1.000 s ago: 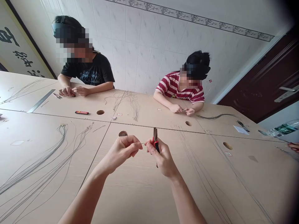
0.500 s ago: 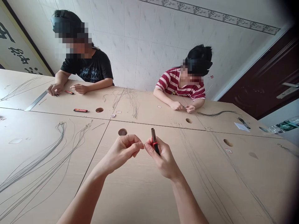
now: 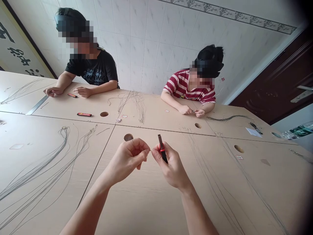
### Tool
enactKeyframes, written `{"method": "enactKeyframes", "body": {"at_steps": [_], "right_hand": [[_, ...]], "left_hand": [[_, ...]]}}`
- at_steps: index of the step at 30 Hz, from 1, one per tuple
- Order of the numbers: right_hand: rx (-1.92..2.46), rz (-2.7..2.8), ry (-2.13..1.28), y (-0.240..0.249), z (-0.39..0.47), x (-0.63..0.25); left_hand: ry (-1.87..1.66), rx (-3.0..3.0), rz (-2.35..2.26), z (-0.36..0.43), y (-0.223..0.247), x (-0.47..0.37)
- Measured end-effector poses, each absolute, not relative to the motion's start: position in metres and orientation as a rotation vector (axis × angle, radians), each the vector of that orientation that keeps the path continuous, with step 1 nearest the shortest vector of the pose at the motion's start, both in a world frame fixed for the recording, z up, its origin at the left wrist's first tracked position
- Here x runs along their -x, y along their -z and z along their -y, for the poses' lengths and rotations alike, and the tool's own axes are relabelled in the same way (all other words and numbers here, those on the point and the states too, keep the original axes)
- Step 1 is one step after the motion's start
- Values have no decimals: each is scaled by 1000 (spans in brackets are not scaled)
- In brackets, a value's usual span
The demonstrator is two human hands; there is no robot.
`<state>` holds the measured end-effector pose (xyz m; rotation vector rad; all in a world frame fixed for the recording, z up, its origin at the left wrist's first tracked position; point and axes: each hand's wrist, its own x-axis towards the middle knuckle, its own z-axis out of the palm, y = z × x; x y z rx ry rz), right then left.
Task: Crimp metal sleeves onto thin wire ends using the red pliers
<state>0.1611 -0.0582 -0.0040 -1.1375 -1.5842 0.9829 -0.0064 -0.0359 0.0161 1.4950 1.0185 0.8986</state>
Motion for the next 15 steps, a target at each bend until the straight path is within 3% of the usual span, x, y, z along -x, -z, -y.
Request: {"method": "enactKeyframes", "body": {"at_steps": [15], "right_hand": [[1132, 1629, -887, 2, 61, -158]], "left_hand": [[-847, -1556, -1060, 39, -17, 7]]}}
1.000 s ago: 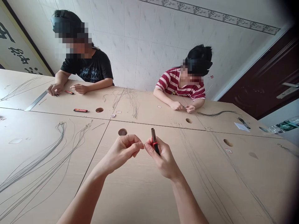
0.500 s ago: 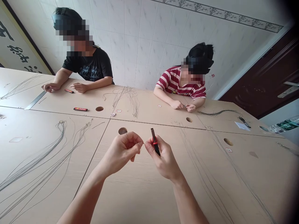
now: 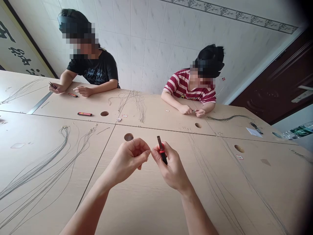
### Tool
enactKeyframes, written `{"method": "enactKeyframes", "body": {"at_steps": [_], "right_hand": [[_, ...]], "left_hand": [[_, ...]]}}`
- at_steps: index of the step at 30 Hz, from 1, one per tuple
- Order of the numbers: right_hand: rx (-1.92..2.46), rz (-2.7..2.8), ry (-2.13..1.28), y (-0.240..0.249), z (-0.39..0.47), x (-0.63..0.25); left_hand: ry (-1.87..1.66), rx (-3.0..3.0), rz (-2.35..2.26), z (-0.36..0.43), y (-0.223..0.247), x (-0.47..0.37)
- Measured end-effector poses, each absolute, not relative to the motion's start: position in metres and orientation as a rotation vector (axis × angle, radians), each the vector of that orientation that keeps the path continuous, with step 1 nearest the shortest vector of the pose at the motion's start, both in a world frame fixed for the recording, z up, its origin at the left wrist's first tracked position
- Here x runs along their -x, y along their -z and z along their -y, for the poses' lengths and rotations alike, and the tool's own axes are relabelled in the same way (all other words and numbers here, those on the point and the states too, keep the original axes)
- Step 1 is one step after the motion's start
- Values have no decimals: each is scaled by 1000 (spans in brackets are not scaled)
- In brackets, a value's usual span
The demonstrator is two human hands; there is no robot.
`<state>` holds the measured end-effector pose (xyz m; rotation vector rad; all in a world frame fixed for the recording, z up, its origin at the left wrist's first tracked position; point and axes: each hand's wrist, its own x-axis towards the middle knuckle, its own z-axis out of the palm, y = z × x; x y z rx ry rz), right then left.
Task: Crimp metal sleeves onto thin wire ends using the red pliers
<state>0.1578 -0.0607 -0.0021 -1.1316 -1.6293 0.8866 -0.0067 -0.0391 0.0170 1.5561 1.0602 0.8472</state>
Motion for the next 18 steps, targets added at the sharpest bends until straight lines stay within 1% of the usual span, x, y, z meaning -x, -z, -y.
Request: {"method": "enactKeyframes", "body": {"at_steps": [18], "right_hand": [[1148, 1654, -832, 4, 60, -159]], "left_hand": [[-852, -1526, -1048, 38, -17, 9]]}}
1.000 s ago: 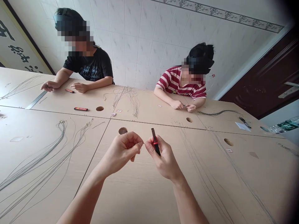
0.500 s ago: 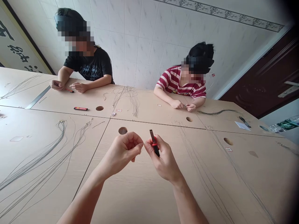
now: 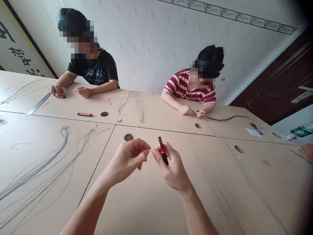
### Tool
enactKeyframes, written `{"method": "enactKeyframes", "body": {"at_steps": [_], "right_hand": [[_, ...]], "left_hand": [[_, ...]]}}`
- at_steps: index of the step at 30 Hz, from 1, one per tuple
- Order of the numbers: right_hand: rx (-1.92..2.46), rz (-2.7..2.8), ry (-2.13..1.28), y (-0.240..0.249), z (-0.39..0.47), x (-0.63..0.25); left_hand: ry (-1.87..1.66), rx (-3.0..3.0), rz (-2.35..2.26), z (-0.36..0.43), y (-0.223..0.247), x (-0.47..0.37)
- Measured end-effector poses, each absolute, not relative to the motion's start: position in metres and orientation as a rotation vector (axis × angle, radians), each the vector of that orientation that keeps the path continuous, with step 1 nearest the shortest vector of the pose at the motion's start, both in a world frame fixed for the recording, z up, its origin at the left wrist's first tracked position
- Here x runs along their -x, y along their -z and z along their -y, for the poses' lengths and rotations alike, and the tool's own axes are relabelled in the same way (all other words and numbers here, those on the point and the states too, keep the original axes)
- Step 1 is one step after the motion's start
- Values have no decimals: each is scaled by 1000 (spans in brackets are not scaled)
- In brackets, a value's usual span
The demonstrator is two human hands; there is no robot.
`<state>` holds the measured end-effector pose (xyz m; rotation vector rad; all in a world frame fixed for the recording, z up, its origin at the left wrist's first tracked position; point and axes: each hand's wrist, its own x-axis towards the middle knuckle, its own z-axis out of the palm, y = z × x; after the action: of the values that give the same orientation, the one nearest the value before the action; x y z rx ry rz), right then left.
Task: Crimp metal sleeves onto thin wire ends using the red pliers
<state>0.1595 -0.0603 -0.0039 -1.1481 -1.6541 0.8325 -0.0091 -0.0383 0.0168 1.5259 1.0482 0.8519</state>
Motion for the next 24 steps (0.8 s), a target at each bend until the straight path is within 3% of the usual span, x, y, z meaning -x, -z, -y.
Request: {"method": "enactKeyframes", "body": {"at_steps": [24], "right_hand": [[1168, 1642, -853, 3, 59, -159]], "left_hand": [[-889, -1527, -1032, 39, -14, 6]]}}
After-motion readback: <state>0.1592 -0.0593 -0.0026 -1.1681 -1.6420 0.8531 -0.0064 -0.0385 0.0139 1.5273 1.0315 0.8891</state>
